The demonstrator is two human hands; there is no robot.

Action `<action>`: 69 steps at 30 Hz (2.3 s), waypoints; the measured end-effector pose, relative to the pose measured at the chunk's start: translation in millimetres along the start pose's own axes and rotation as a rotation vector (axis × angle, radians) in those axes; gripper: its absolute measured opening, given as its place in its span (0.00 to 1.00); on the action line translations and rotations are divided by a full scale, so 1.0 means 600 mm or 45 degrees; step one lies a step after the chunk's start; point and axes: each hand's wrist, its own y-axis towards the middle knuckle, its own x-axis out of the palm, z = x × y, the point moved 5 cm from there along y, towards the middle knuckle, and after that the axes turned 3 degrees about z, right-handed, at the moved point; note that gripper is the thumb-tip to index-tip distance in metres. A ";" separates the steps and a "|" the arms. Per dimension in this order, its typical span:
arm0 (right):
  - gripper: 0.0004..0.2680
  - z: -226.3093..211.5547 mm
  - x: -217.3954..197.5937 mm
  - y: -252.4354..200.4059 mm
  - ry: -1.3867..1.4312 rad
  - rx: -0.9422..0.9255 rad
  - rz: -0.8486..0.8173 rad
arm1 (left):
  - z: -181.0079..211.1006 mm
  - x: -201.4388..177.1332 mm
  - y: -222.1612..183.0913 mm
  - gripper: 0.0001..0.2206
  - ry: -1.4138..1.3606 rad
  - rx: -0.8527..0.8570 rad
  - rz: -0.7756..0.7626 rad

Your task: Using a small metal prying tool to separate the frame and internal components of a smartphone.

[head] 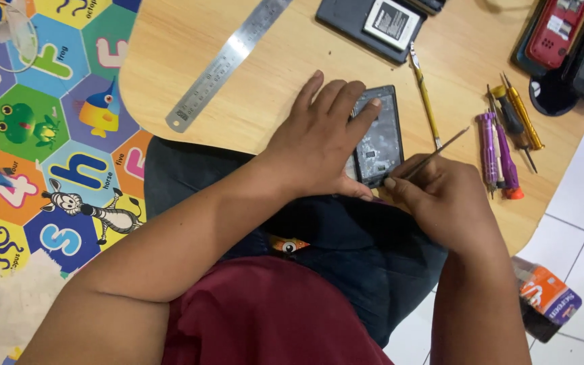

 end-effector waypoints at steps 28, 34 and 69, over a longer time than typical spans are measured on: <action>0.04 0.057 0.087 -0.102 0.241 -0.876 1.032 | 0.003 -0.016 0.003 0.58 -0.096 -0.017 0.043; 0.04 0.063 0.098 -0.105 0.285 -0.902 1.089 | 0.005 -0.012 0.005 0.57 -0.065 -0.014 0.064; 0.01 0.047 0.040 -0.063 0.334 -0.370 0.551 | 0.000 -0.003 0.003 0.58 0.016 -0.003 0.004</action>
